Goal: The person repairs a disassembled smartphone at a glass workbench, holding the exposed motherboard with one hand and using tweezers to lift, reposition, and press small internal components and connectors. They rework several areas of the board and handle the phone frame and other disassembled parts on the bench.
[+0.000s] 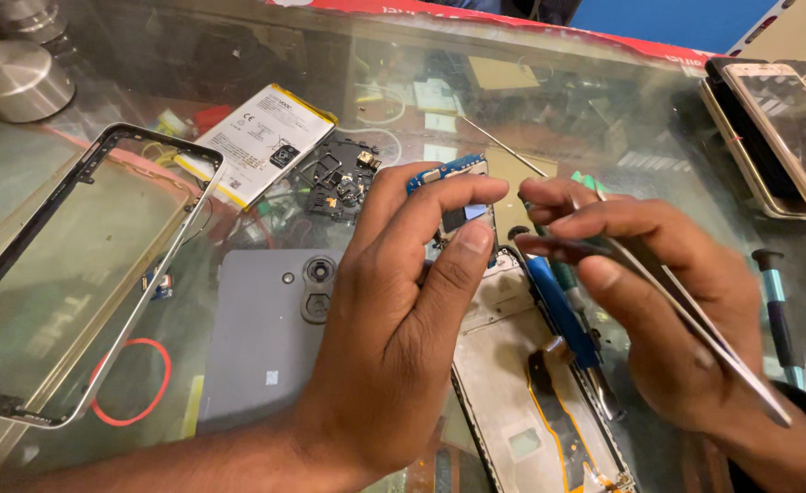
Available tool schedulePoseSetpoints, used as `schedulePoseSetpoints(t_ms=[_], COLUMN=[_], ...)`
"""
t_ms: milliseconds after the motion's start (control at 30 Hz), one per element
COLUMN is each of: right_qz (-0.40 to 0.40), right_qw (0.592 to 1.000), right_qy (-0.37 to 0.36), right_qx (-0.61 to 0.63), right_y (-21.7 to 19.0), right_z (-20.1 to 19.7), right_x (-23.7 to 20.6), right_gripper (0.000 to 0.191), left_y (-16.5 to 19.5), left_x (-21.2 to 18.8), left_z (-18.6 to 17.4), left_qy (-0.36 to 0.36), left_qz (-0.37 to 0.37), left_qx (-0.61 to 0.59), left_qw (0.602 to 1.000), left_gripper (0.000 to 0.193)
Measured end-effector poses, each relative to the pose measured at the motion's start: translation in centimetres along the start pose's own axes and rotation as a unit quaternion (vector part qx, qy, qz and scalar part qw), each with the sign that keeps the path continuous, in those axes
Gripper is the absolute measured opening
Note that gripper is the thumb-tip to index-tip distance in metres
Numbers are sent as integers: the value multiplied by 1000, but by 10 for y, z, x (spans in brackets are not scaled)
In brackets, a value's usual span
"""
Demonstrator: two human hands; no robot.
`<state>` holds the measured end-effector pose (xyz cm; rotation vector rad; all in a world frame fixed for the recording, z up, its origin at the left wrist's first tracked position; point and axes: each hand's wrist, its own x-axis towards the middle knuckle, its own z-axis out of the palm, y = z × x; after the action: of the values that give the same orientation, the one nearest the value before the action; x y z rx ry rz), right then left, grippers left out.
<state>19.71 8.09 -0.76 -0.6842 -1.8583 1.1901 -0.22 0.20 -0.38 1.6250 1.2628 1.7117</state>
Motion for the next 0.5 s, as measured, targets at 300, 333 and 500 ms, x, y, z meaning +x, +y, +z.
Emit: schedulePoseSetpoints(t_ms=[300, 333, 500], right_qz=[-55, -53, -36], right_qw=[997, 997, 993], right_qy=[39, 43, 32], right_qx=[26, 25, 104], right_y=[2, 4, 13], right_z=[-10, -12, -25], right_x=[-1, -2, -11], right_gripper=[30, 32, 51], left_y=[2, 1, 0], left_x=[-2, -1, -2], left_z=[1, 2, 2], left_qy=[13, 13, 13], left_qz=[-82, -81, -89], left_qx=[-79, -78, -58], left_qw=[993, 994, 994], left_gripper=[31, 31, 29])
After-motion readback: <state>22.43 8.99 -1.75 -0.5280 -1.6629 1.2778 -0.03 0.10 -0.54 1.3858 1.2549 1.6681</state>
